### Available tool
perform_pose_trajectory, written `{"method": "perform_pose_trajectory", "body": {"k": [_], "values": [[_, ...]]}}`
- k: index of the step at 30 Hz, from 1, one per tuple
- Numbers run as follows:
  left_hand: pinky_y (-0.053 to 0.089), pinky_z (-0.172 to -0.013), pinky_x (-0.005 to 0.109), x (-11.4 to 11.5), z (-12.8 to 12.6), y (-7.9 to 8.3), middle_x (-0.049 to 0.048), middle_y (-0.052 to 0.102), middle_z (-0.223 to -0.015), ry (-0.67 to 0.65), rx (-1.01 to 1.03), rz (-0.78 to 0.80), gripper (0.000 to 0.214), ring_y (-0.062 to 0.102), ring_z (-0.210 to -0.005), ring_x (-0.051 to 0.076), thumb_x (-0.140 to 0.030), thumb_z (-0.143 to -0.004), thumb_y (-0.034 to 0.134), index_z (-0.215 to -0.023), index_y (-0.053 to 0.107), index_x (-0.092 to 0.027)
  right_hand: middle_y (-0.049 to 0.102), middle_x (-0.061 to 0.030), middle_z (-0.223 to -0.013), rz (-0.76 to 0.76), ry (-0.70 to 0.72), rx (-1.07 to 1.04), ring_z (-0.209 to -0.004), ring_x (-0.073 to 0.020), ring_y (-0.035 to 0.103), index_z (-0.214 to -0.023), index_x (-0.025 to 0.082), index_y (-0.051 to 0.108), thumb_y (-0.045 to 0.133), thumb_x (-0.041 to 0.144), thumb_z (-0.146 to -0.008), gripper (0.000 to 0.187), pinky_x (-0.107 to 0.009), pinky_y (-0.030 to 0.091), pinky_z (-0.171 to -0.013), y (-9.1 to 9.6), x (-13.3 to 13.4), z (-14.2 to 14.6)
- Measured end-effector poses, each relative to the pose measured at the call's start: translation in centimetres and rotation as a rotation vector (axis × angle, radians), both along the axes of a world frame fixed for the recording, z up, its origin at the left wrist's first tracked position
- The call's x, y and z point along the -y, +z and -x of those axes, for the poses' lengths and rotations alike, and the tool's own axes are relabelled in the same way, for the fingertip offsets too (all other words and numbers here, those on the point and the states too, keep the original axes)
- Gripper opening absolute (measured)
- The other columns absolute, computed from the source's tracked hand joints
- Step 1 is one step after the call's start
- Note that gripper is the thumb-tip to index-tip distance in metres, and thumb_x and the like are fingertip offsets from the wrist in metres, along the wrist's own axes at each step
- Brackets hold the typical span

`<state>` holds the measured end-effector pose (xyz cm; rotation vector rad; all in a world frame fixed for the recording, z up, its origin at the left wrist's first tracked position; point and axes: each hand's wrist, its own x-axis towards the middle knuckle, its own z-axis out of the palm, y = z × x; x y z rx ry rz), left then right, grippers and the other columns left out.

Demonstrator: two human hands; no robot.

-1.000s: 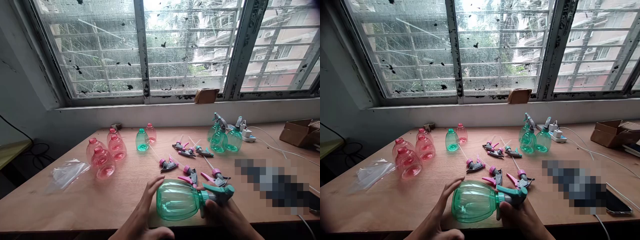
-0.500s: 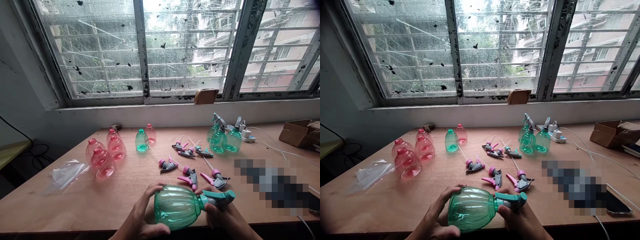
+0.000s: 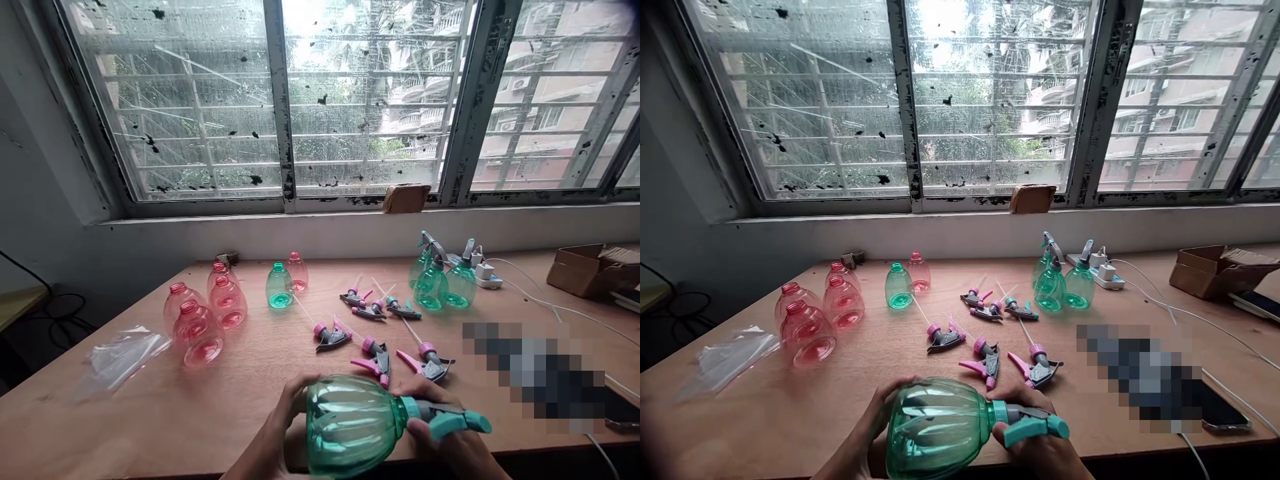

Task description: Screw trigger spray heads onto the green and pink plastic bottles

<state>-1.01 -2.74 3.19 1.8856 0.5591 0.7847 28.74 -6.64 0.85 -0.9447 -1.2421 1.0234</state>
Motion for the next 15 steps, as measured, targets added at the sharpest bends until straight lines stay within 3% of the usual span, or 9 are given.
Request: {"method": "perform_pose_trajectory", "body": {"k": [4,7,11,15], "values": [[0.039,-0.118,0.048,0.1,-0.1,-0.3,0.0107,0.042,-0.159,0.035,-0.066,-0.005,0.109,0.04,-0.148,0.037,-0.044,-0.064,0.097,-0.145,0.024,-0.043,0.055,0.0026,-0.058,0.088,-0.001,0.049,-0.05,-0.0125,0.041,-0.076,0.019,0.073,0.082,0.053,-0.077,0.034,-0.024,0.036,-0.049,-0.1,0.1,-0.2],[0.046,-0.113,0.044,0.2,-0.3,0.1,0.0118,0.05,-0.152,0.009,-0.086,-0.024,0.108,0.052,-0.14,0.036,-0.044,-0.065,0.096,-0.145,0.023,-0.041,0.053,0.0028,-0.057,0.108,-0.016,0.053,-0.047,-0.0105,0.036,-0.074,0.018,0.072,0.081,0.058,-0.075,0.04,-0.023,0.028,-0.044,0.2,0.2,0.0],[0.043,-0.116,0.043,0.5,-0.6,1.0,0.0099,0.046,-0.154,0.096,-0.129,-0.207,0.111,0.049,-0.141,0.037,-0.047,-0.059,0.097,-0.146,0.028,-0.04,0.047,0.0055,-0.051,0.159,0.018,-0.018,-0.043,-0.0089,0.035,-0.073,0.017,0.071,0.081,0.063,-0.074,0.047,-0.021,0.02,-0.04,0.6,-0.3,0.6],[0.045,-0.114,0.043,0.7,-0.7,0.9,0.0109,0.048,-0.151,0.161,-0.139,-0.381,0.11,0.052,-0.138,0.036,-0.053,-0.06,0.094,-0.147,0.029,-0.039,0.048,0.0062,-0.048,0.264,0.045,-0.016,-0.038,-0.0099,0.041,-0.067,0.019,0.064,0.078,0.067,-0.073,0.051,-0.021,0.027,-0.038,0.1,-1.1,0.5]]}}
